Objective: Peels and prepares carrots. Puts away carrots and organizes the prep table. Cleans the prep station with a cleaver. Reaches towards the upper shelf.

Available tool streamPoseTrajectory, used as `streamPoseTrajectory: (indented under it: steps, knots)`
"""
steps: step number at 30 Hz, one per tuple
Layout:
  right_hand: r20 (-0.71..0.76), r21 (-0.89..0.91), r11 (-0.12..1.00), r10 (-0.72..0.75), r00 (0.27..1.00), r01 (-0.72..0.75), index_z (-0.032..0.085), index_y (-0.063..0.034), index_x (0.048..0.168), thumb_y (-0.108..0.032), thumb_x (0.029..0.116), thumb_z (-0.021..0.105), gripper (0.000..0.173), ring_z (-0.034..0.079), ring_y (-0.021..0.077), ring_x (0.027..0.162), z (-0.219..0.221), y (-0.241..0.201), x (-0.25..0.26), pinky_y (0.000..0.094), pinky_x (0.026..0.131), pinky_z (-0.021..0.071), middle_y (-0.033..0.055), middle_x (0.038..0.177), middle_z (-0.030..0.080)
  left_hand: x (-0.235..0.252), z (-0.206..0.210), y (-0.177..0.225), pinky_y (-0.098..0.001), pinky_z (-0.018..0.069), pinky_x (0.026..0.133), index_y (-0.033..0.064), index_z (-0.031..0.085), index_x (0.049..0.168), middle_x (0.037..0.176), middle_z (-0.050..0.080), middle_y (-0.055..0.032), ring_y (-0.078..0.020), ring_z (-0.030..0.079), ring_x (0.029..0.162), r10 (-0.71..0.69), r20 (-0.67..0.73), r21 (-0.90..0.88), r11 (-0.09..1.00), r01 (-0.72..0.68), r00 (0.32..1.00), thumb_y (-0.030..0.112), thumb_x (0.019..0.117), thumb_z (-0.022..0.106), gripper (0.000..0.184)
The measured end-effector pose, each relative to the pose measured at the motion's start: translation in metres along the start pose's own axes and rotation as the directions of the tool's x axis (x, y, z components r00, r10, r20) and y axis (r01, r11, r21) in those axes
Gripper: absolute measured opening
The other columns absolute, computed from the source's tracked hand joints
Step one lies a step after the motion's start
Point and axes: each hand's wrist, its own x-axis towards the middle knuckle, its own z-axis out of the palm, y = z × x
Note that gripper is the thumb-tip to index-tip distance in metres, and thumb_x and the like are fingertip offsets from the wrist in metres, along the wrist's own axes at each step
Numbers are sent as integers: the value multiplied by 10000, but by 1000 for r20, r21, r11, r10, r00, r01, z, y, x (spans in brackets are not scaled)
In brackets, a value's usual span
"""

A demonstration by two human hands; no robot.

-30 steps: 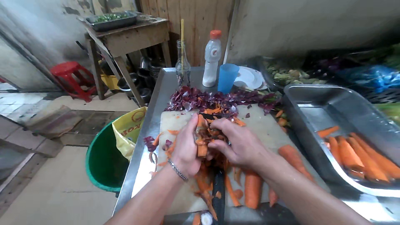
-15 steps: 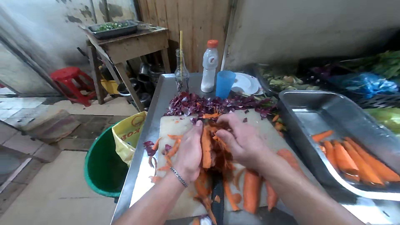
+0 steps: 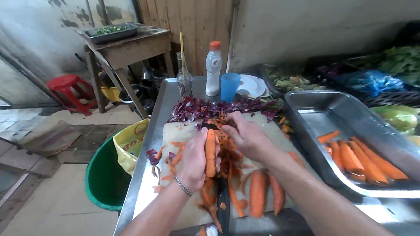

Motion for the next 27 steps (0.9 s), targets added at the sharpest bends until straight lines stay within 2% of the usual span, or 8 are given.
streamPoseTrajectory:
  steps: [6,8,10,13,17,21,24,27]
  knots:
    - [152,156,961,205,967,-228,574,-126,1249,-390,1091,481,322,647,164,732,-24,-12,-4,401,645,550,45,940,670,5,-9,7,-233,477,437,140,590,1033,701,529,9,-80,485,475,-89,-57,-57,995,86,994,614,1070,273,571]
    - [129,193,966,152,980,-175,579,-125,1236,-381,1087,485,310,633,134,689,-19,-18,-7,363,605,549,30,910,664,6,-10,7,-225,466,427,141,584,1010,715,546,7,-75,483,469,-87,-102,-120,990,75,991,606,1072,297,550]
    - [112,182,980,63,992,-83,583,-119,1246,-407,1070,487,350,672,153,761,-9,-28,-13,413,659,582,37,927,674,8,-10,5,-233,468,431,147,597,991,714,560,0,-86,501,482,-75,-147,-151,987,52,986,629,1060,308,566]
    - [45,96,980,-179,983,174,599,-140,1239,-519,1037,492,443,688,134,765,12,-46,-27,388,622,595,-3,925,683,10,-17,-2,-227,494,510,194,637,1021,715,610,41,-52,577,570,14,-156,-131,991,-35,988,654,1048,306,568]
    - [-19,-28,922,-386,922,386,608,-134,1189,-514,1037,492,426,650,131,643,23,-58,-33,341,490,537,0,907,658,24,-30,4,-169,493,536,102,603,920,634,605,55,-2,577,553,92,-198,-47,993,-104,976,408,1134,166,575]
    - [-61,-61,909,-417,907,413,609,-115,1207,-505,1039,497,439,655,141,648,21,-46,-29,336,488,535,21,945,671,14,-14,7,-191,486,496,167,569,891,634,582,39,-42,576,541,-11,-188,-286,957,-44,982,458,1117,271,474]
    - [-66,-75,911,-410,910,405,606,-103,1221,-505,1045,493,453,671,154,683,21,-42,-26,340,510,548,35,984,678,10,-13,7,-203,495,502,174,573,923,668,587,30,-52,581,555,-8,-163,-272,962,-37,987,498,1106,289,469]
    - [-55,-50,960,-278,959,276,590,-60,1247,-440,1047,536,433,707,248,755,15,-33,-18,456,601,592,98,993,693,0,-9,8,-204,420,425,171,599,967,674,545,10,-62,480,475,-48,-108,-208,978,24,993,603,1069,309,530]
